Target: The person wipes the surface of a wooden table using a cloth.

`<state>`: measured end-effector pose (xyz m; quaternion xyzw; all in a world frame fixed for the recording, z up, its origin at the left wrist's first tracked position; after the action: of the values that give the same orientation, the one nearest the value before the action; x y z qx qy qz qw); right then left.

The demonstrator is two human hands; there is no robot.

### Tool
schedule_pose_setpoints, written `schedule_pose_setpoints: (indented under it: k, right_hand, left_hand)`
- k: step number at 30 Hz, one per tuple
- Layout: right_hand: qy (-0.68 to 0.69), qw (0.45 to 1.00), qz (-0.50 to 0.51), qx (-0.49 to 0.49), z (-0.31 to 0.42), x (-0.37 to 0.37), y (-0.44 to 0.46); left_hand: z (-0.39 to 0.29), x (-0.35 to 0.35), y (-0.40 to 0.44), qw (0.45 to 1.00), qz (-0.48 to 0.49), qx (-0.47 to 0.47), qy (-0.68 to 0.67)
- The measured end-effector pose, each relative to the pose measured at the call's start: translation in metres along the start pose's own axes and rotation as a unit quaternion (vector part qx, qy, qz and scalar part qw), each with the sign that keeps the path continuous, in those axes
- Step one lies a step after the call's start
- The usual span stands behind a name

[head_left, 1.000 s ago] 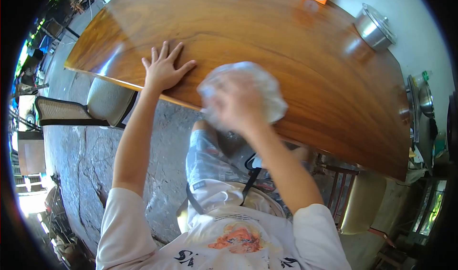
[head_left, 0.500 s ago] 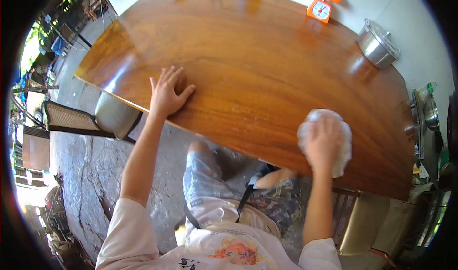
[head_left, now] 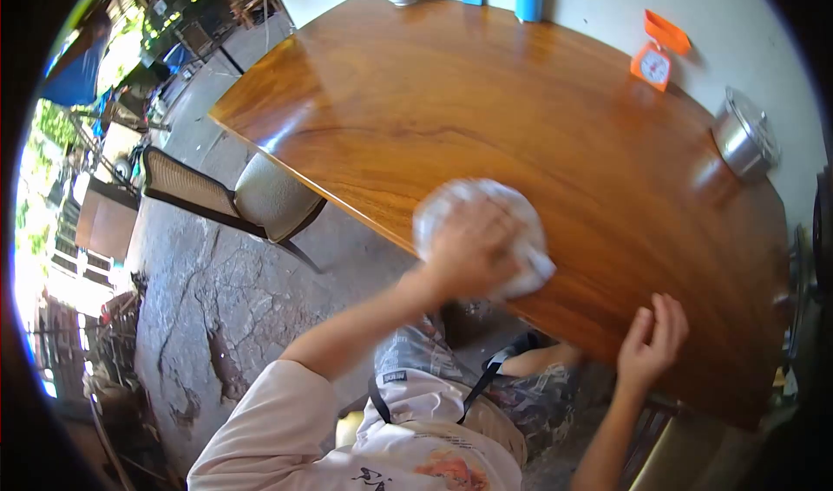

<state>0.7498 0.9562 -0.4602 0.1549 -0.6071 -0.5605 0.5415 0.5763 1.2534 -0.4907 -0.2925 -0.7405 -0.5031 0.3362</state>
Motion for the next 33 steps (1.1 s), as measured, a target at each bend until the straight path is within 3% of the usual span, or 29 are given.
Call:
schedule_pose_setpoints:
  k: [2,3,4,5,8,11,12,16,20,24,26,29,31,33]
  right_hand:
    - [-0.057,0.997,-0.031,-0.032,-0.044,0.049,-0.026]
    - [-0.080,0.995,-0.053,-0.038,-0.053,0.074,-0.037]
    - [-0.111,0.992,-0.055,-0.036,-0.060,0.094,-0.052]
    - [-0.106,0.992,-0.040,-0.058,-0.061,0.110,-0.071]
    - [-0.057,0.994,-0.017,-0.092,-0.046,0.117,-0.111]
    - [0.003,0.997,0.000,-0.079,-0.010,0.107,-0.110]
    - [0.025,0.997,0.004,-0.070,0.003,0.096,-0.102]
    - [0.107,0.993,0.019,-0.035,0.038,0.065,-0.084]
    - [0.166,0.986,0.026,-0.022,0.048,0.059,-0.086]
    - [0.181,0.979,0.051,-0.077,0.043,0.056,-0.117]
    - [0.182,0.973,0.089,-0.111,0.043,0.046,-0.146]
    - [0.124,0.970,0.169,-0.126,0.043,0.015,-0.195]
    - [0.022,0.968,0.228,-0.100,0.041,0.000,-0.223]
    - [-0.073,0.942,0.292,-0.148,0.036,-0.010,-0.244]
  left_hand:
    - [0.081,0.006,0.005,0.978,0.025,0.101,0.183]
    - [0.109,0.037,0.020,0.965,0.064,0.224,0.122]
    - [0.157,0.023,0.010,0.926,-0.049,0.267,0.261]
    - [0.175,0.025,0.013,0.917,-0.006,0.300,0.262]
    - [0.093,0.009,0.030,0.973,0.054,0.172,0.145]
    - [-0.049,-0.019,0.018,0.995,0.058,-0.080,0.012]
    - [-0.085,-0.023,0.008,0.989,0.069,-0.126,-0.043]
    - [-0.122,-0.040,-0.005,0.960,0.147,-0.186,-0.147]
    - [-0.043,-0.019,0.015,0.972,0.109,-0.168,-0.121]
    - [0.063,0.025,0.020,0.996,0.022,0.067,0.055]
    - [0.061,0.025,0.014,0.995,0.020,0.073,0.072]
    - [-0.008,0.016,0.006,0.996,0.065,-0.029,-0.050]
    - [0.009,-0.009,0.023,0.998,0.057,0.026,0.003]
    - [0.035,-0.020,0.056,0.996,0.029,0.075,0.034]
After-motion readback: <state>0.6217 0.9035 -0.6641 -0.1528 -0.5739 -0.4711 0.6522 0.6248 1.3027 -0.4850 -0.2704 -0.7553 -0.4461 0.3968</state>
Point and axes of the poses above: each hand's wrist, its own y-axis towards the middle knuckle, its own x-axis out of the back of the hand, z = x × y, the point moved 2 cm from there along y, towards the middle knuckle, and after that the axes turned 10 degrees about -z, right-handed, at the moved point
